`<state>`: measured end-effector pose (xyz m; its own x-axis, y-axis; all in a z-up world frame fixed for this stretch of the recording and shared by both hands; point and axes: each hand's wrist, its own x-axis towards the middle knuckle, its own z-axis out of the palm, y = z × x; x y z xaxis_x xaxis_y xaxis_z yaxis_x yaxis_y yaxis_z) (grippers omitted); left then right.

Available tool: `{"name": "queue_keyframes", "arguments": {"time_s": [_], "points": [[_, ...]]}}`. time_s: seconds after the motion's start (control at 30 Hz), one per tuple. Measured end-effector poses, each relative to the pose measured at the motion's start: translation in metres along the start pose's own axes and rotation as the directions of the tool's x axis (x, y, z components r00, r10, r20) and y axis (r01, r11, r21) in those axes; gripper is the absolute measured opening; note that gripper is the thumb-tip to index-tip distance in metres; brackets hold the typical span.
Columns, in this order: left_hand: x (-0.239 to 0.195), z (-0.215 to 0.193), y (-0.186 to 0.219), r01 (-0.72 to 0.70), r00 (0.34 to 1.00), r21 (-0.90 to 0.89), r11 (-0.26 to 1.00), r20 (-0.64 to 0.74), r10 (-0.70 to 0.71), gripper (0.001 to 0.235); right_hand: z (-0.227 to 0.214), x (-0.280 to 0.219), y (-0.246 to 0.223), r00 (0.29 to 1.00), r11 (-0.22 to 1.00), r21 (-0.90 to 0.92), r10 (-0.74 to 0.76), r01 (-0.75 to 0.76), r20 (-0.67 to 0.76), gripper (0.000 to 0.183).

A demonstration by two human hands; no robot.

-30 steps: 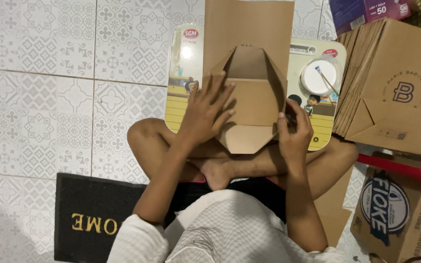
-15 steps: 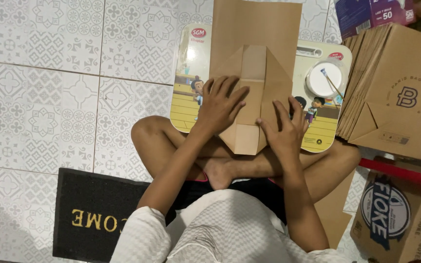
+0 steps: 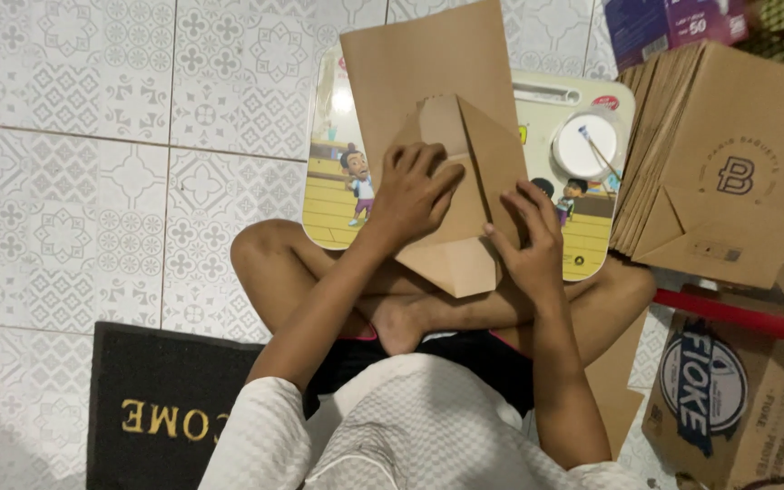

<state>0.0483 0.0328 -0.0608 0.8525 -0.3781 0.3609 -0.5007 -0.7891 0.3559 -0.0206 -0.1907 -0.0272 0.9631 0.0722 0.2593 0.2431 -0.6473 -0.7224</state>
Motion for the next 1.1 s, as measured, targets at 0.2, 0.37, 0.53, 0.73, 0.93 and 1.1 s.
{"name": "queue_keyframes", "arguments": {"time_s": [0.2,0.37,0.53,0.73,0.93,1.1], "points": [[0.032,-0.001,-0.01,-0.193,0.981,-0.059,0.98,-0.001,0.193,0.045,-0.019,-0.009,0.063,0.762,0.98,-0.051,0.118,-0.194,-0.637,0.041],[0.044,-0.007,-0.01,-0.19,0.972,-0.071,0.979,0.127,0.198,0.038,-0.041,0.007,0.072,0.775,0.934,0.114,0.346,-0.34,-0.529,0.046],[0.041,-0.022,-0.005,-0.096,0.963,-0.098,0.991,0.242,0.118,0.036,-0.041,0.013,0.105,0.76,0.919,0.198,0.394,-0.342,-0.516,0.025],[0.027,-0.018,0.003,0.052,0.982,-0.059,0.997,0.182,-0.041,0.03,-0.033,0.021,0.112,0.742,0.878,0.453,0.404,-0.152,-0.535,0.038],[0.011,-0.021,0.011,0.209,0.975,-0.15,0.966,0.111,-0.194,0.031,-0.035,0.029,0.104,0.757,0.878,0.45,0.405,-0.164,-0.513,0.026],[0.004,-0.044,-0.002,0.115,0.978,-0.147,0.982,0.188,-0.087,0.034,-0.048,0.022,0.101,0.756,0.973,0.213,0.201,-0.083,-0.623,0.017]]}}
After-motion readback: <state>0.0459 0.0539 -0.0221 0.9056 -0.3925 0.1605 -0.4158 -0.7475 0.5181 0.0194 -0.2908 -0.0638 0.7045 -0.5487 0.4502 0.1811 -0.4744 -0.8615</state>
